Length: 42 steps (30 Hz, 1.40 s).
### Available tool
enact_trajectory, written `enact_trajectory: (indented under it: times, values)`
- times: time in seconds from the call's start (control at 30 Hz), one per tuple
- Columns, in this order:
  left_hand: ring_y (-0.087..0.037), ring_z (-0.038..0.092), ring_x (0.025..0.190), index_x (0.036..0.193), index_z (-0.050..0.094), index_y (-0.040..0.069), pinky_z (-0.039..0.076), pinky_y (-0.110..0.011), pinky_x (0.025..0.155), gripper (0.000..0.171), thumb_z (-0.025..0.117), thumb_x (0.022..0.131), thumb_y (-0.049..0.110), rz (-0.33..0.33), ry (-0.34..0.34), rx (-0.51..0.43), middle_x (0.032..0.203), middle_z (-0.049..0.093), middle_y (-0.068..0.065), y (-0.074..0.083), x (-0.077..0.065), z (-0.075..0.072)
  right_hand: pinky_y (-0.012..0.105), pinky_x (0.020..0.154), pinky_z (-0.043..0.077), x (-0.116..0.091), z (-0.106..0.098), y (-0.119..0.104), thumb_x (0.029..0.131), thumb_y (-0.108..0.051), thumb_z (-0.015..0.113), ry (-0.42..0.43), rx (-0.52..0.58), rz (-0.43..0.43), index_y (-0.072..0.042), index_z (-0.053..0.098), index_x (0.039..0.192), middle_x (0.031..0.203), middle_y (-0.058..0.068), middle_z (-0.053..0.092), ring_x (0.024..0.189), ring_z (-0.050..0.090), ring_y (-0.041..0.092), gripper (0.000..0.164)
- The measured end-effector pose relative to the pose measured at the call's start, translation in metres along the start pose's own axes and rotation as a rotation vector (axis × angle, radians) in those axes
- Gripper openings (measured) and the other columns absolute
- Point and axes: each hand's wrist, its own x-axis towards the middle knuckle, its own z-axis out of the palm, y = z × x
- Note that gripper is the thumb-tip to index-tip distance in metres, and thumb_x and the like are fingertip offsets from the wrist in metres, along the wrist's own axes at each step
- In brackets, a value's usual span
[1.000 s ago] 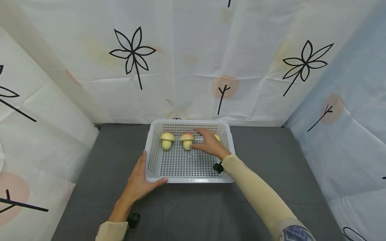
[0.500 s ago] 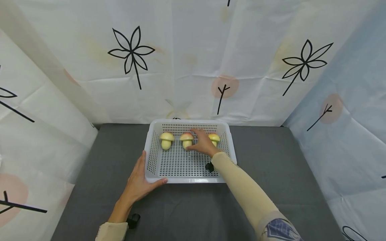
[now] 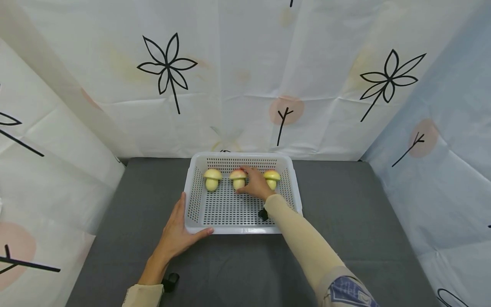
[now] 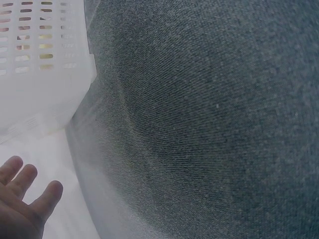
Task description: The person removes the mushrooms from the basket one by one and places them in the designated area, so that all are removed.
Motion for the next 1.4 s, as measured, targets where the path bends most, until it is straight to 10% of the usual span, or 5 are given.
enact_trajectory:
  times: [1.4]
  values:
    - [-0.044, 0.033, 0.141, 0.165, -0.002, 0.021, 0.033, -0.075, 0.095, 0.135, 0.087, 0.071, 0.059, -0.019, 0.003, -0.009, 0.165, 0.018, -0.019, 0.000, -0.001, 0.003, 0.043, 0.103, 0.044, -0.011, -0.006, -0.006, 0.075, -0.024, 0.093, 0.033, 0.110, -0.042, -0.011, 0.046, 0.150, 0.144, 0.008, 0.052, 0.127, 0.053, 0.027, 0.090]
